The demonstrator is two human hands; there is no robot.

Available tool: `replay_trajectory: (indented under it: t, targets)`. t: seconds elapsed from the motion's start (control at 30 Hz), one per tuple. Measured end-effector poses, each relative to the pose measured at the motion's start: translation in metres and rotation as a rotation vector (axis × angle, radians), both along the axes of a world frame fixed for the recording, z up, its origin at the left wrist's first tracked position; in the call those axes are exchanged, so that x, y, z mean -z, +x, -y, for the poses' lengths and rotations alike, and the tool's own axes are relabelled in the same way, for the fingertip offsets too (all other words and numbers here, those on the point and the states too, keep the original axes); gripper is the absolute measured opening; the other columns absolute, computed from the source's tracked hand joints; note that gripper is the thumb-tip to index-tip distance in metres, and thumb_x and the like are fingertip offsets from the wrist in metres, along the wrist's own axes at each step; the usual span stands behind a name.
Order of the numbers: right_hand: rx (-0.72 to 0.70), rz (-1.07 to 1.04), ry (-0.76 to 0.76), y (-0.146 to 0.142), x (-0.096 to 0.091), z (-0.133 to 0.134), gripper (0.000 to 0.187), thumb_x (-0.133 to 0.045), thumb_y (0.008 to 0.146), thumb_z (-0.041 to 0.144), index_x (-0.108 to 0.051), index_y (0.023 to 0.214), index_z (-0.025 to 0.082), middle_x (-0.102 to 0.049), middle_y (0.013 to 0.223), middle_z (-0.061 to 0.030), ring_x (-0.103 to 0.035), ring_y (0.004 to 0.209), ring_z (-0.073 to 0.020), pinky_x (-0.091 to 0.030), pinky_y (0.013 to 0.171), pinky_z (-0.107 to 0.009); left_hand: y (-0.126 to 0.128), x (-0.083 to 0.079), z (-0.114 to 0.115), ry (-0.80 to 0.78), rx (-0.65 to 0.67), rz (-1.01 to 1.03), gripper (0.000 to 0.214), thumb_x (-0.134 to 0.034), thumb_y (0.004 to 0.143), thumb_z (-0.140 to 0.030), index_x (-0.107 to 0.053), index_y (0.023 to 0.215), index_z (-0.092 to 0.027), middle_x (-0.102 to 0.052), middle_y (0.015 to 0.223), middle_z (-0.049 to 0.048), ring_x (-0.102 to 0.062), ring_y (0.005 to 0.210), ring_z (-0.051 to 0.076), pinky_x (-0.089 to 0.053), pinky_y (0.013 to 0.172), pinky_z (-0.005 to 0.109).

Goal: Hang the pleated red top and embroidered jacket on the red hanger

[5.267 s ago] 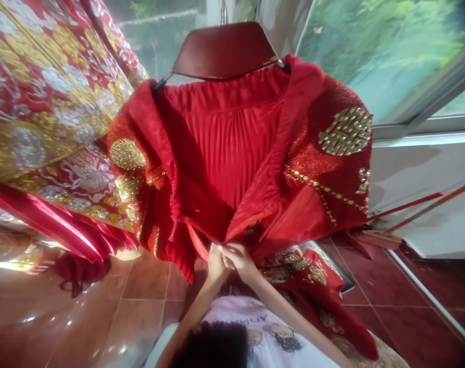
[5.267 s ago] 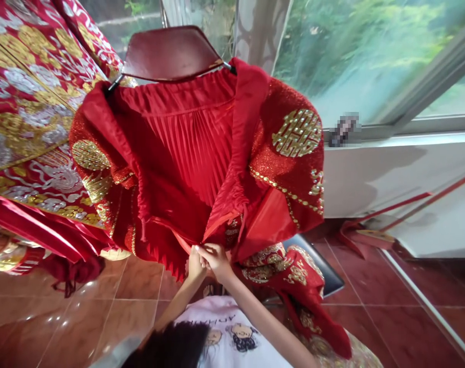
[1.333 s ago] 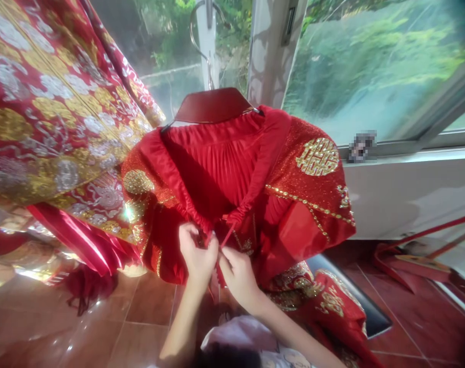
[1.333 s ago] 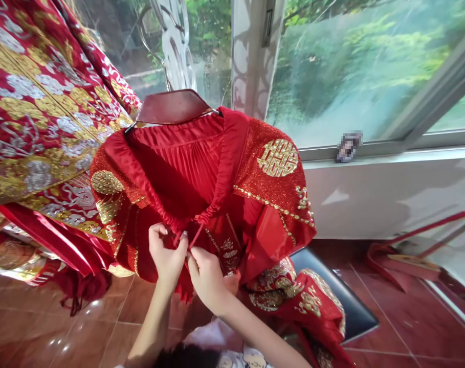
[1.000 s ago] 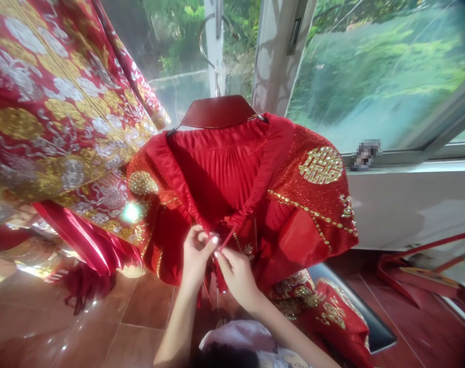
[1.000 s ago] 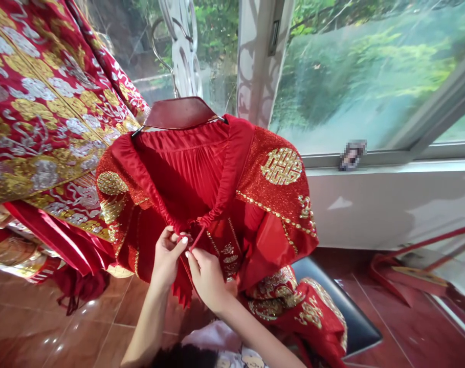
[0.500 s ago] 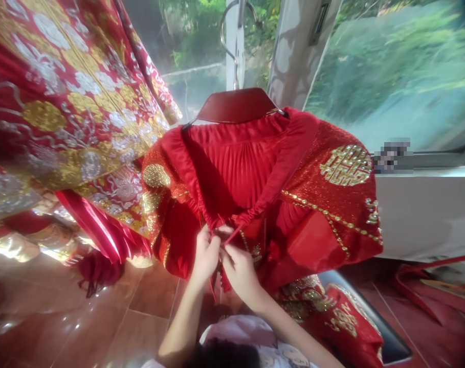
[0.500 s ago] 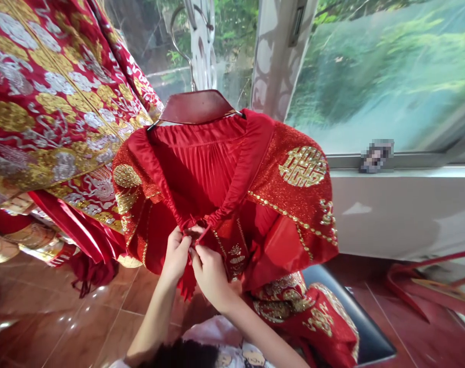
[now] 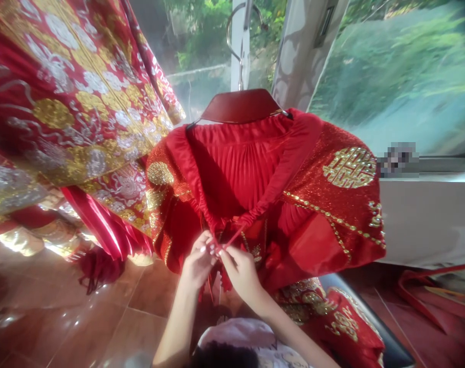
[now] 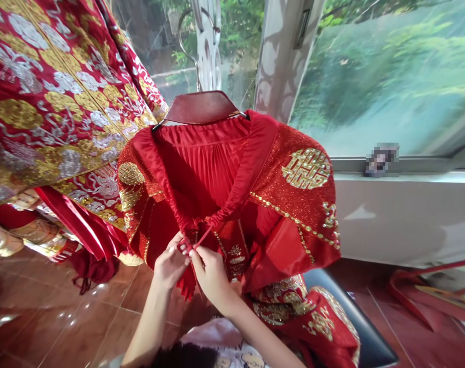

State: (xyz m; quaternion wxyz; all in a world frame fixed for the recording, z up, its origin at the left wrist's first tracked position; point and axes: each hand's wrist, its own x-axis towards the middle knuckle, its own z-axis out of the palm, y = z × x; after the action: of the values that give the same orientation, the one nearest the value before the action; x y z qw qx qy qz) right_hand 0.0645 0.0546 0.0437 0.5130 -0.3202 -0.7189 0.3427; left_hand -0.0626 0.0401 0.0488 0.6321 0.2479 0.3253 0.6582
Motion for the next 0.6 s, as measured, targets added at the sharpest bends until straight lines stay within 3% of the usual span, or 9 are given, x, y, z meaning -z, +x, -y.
replay_trajectory:
  t: [0.1,0.2,0.33,0.4,0.47,0.6]
  targets:
    - [-0.04,-0.008,-0.062,0.002,-0.002,0.001,0.027,-0.045,0.093,0.024,-0.056,0.069,0.017,-0.062,0.061,-0.0014,-0.056,0.053,-0.0107,-0.041,0.054,-0.02,0.003,0.011,0.002,-0.056,-0.032,0.117,0.05,-0.082,0.05,-0.028,-0.059,0.094,-0.021,-0.051,0.069,-0.004,-0.049,0.061,0.009,-0.04,0.06,0.023]
    - [-0.062,-0.004,-0.146,0.004,-0.002,-0.002,0.029,-0.045,0.094,0.028,-0.058,0.07,0.017,-0.063,0.062,-0.0017,-0.057,0.054,-0.0112,-0.041,0.054,-0.02,0.01,0.033,0.007,-0.108,-0.048,0.269,0.046,-0.08,0.048,-0.018,-0.059,0.089,-0.021,-0.053,0.069,-0.0049,-0.048,0.061,0.008,-0.041,0.065,0.024]
    - [-0.094,-0.018,-0.191,0.008,-0.004,-0.009,0.031,-0.048,0.091,0.03,-0.059,0.067,0.016,-0.062,0.059,-0.0013,-0.056,0.054,-0.011,-0.041,0.054,-0.02,0.016,0.057,0.018,0.035,-0.067,0.488,0.038,-0.083,0.056,-0.026,-0.06,0.085,-0.021,-0.048,0.061,-0.0078,-0.041,0.053,0.005,-0.038,0.061,0.022]
    - [-0.116,-0.026,-0.191,0.009,-0.006,-0.012,0.03,-0.049,0.089,0.031,-0.062,0.067,0.015,-0.061,0.058,-0.0011,-0.054,0.054,-0.0108,-0.041,0.054,-0.02,0.011,0.053,0.022,0.154,-0.119,0.544,0.031,-0.081,0.064,-0.025,-0.061,0.086,-0.022,-0.051,0.061,-0.0083,-0.045,0.054,0.005,-0.039,0.061,0.02]
    - [-0.13,-0.026,-0.194,0.011,-0.009,-0.014,0.03,-0.05,0.088,0.032,-0.065,0.069,0.014,-0.061,0.058,-0.0009,-0.051,0.052,-0.0102,-0.039,0.052,-0.02,-0.002,0.037,0.025,0.26,-0.173,0.591,0.025,-0.076,0.071,-0.017,-0.061,0.09,-0.023,-0.057,0.064,-0.0089,-0.05,0.058,0.004,-0.042,0.066,0.019]
    - [-0.123,-0.021,-0.208,0.015,-0.013,-0.013,0.034,-0.05,0.088,0.036,-0.065,0.069,0.013,-0.052,0.052,0.0016,-0.042,0.049,-0.0081,-0.033,0.049,-0.02,-0.043,0.003,0.03,0.434,-0.283,0.615,0.038,-0.07,0.075,-0.009,-0.058,0.107,-0.027,-0.067,0.079,-0.0096,-0.055,0.064,0.003,-0.045,0.07,0.015]
